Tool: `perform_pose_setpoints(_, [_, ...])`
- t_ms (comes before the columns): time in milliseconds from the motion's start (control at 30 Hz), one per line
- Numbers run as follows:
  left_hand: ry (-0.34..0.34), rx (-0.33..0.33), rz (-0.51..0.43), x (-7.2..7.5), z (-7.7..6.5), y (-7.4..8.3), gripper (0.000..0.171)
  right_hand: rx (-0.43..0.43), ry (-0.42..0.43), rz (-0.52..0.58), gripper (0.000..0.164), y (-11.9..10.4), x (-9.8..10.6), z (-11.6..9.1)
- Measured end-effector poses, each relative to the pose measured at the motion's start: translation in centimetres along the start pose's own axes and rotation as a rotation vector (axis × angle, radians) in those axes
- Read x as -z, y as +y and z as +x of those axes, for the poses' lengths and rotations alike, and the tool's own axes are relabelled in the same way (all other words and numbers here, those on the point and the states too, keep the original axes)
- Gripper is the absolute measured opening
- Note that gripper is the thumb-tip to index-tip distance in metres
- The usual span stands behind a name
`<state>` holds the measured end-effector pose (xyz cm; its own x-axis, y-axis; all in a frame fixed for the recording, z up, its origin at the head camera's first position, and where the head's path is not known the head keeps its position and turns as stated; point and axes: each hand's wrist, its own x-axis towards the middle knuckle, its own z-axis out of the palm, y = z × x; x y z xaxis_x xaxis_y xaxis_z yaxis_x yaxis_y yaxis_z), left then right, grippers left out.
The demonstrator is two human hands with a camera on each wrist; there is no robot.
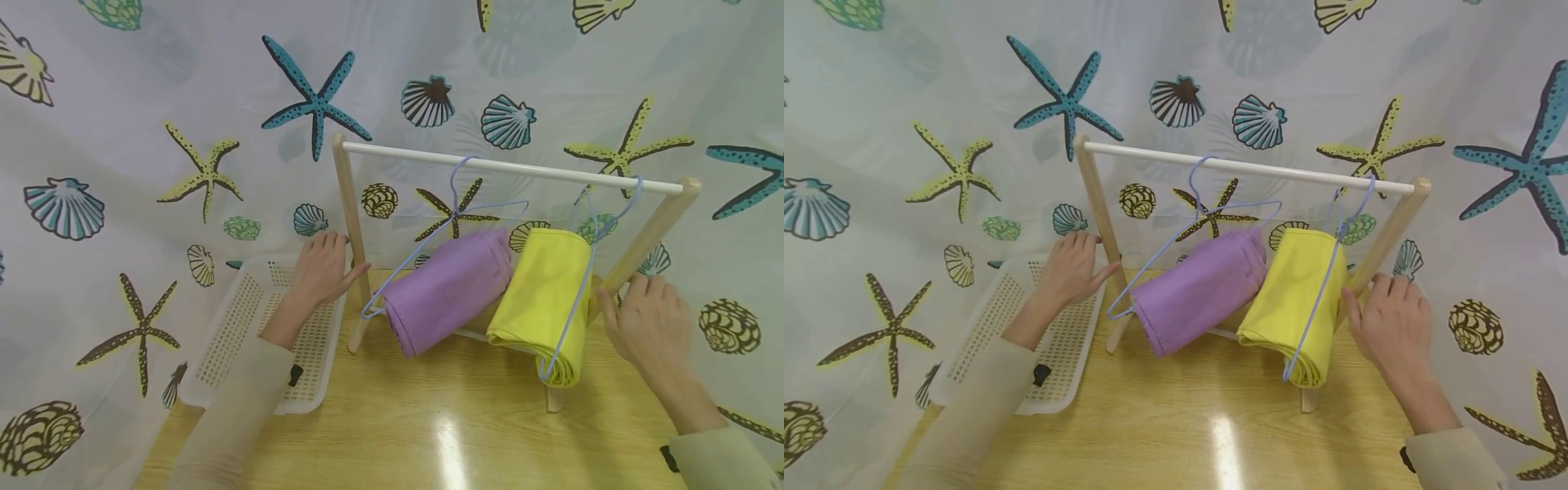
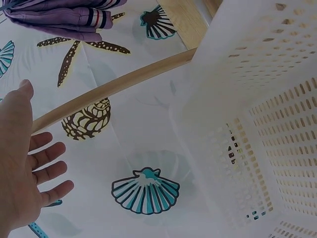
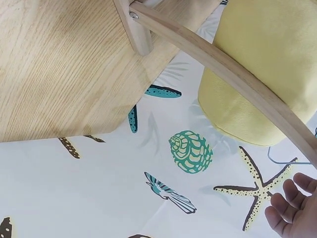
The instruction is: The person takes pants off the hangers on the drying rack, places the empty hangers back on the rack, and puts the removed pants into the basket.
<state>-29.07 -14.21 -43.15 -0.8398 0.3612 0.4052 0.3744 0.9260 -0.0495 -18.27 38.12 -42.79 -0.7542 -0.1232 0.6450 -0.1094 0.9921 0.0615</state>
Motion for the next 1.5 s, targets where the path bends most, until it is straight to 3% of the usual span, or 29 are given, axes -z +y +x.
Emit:
perform_pose_setpoints(267, [0.061, -0.031, 0.044, -0.8, 0.9, 0.1, 0.055, -0.006, -0.043, -0.011, 0.055, -0.2, 0.0, 0.1])
perform_pose_setpoints(567, [0.085, -0.007, 0.036, -1.2, 1.6, 0.2, 0.045, 0.071, 0.102, -0.031, 0.054, -0.3, -0.5, 0.4])
perform_pose_setpoints(900, [0.062, 0.025, 0.055, -1.4, 2.0, 0.2, 0.038, 0.091, 0.123, -0.030, 0.051, -0.2, -0.8, 0.4])
perform_pose_setpoints(1233, [0.105, 0.005, 0.070, -2.0, 1.8, 0.1, 0.034, 0.035, 0.025, -0.025, 0.053, -0.3, -0.7, 0.4])
perform_pose_setpoints(1500, [0.101, 0.009, 0.076, -2.2, 1.7, 0.2, 0.035, 0.049, 0.044, -0.026, 0.052, -0.3, -0.8, 0.4])
